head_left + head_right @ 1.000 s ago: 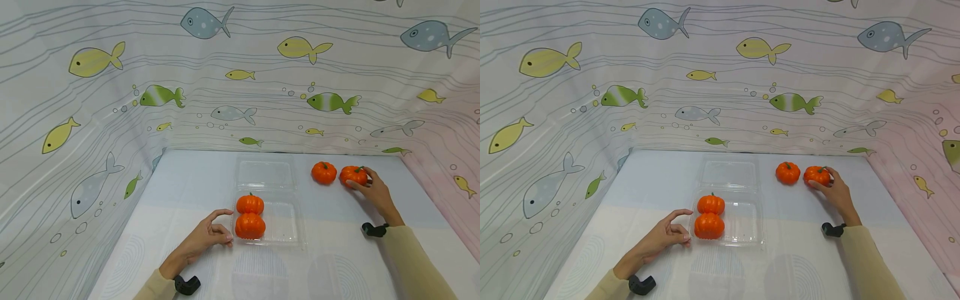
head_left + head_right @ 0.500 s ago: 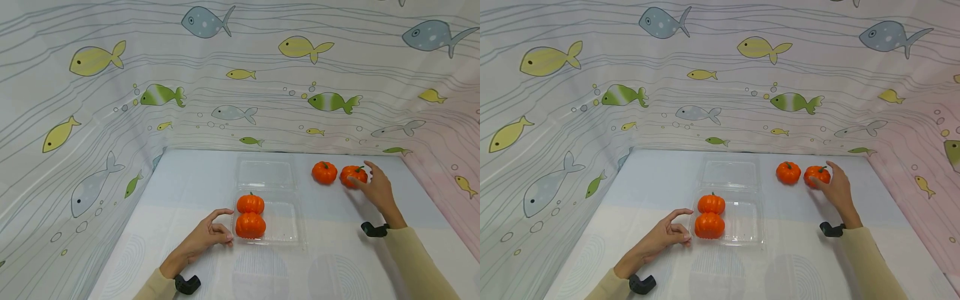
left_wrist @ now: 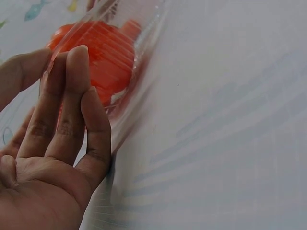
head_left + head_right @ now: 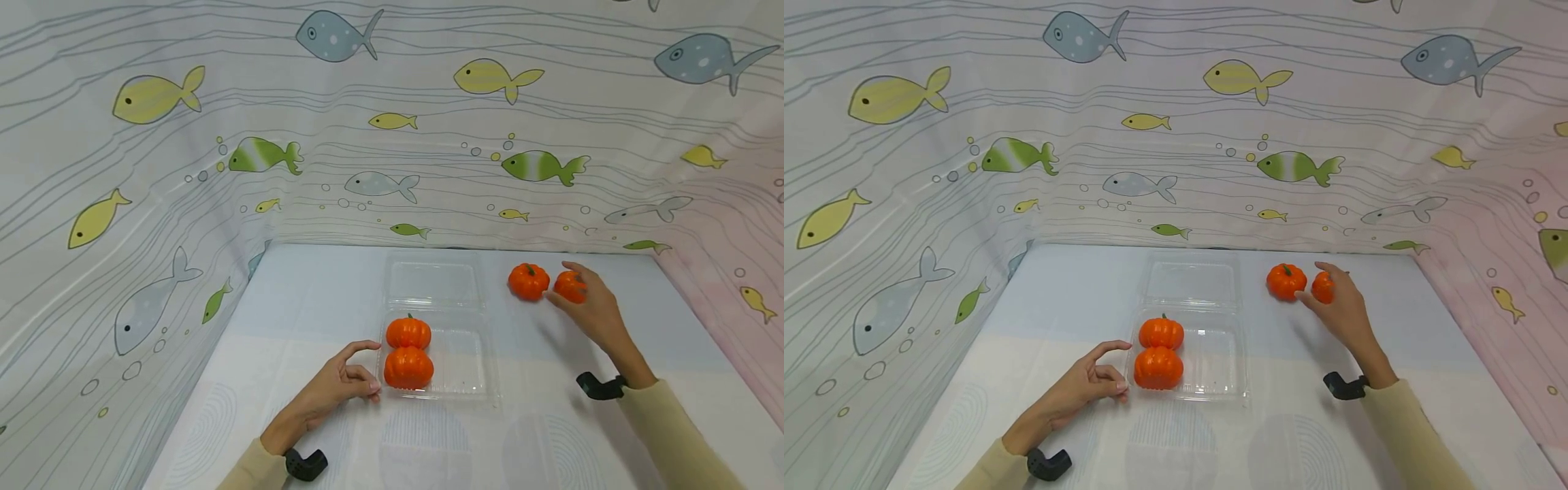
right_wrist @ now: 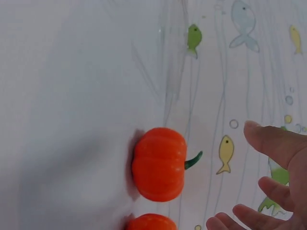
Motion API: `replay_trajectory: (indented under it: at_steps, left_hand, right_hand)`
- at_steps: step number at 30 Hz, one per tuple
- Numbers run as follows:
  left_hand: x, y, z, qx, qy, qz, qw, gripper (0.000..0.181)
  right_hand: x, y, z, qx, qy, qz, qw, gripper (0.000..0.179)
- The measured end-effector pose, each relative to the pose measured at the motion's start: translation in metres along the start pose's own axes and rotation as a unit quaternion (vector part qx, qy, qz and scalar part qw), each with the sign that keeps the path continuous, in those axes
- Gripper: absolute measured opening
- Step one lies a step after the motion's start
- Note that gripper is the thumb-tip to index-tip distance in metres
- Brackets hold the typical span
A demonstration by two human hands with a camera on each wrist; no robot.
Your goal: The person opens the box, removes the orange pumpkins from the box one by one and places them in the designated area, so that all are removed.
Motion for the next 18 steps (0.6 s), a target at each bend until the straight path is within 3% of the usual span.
replay_trajectory:
  at_steps: [9, 18]
  left_hand:
    - [0.001, 0.001, 0.000, 0.002, 0.002, 0.000, 1.0000, 0.076]
    - [0.002, 0.001, 0.001, 0.002, 0.005, 0.004, 1.0000, 0.075]
  right_hand:
    - [0.020, -0.041, 0.008, -0.100, -0.011, -0.017, 0.9948, 0.073]
    - [0.043, -0.071, 0.020, -0.118, -0.051, -0.039, 0.9909, 0.072]
Point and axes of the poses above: each hand's wrist, its own z-axis away from the middle knuckle, its own x-axis out of the palm, y = z × x, the point moved 5 cm from there along -z, towards the middle knuckle, and after that the axes turned 8 degrees about -x, right-handed, at the moved point
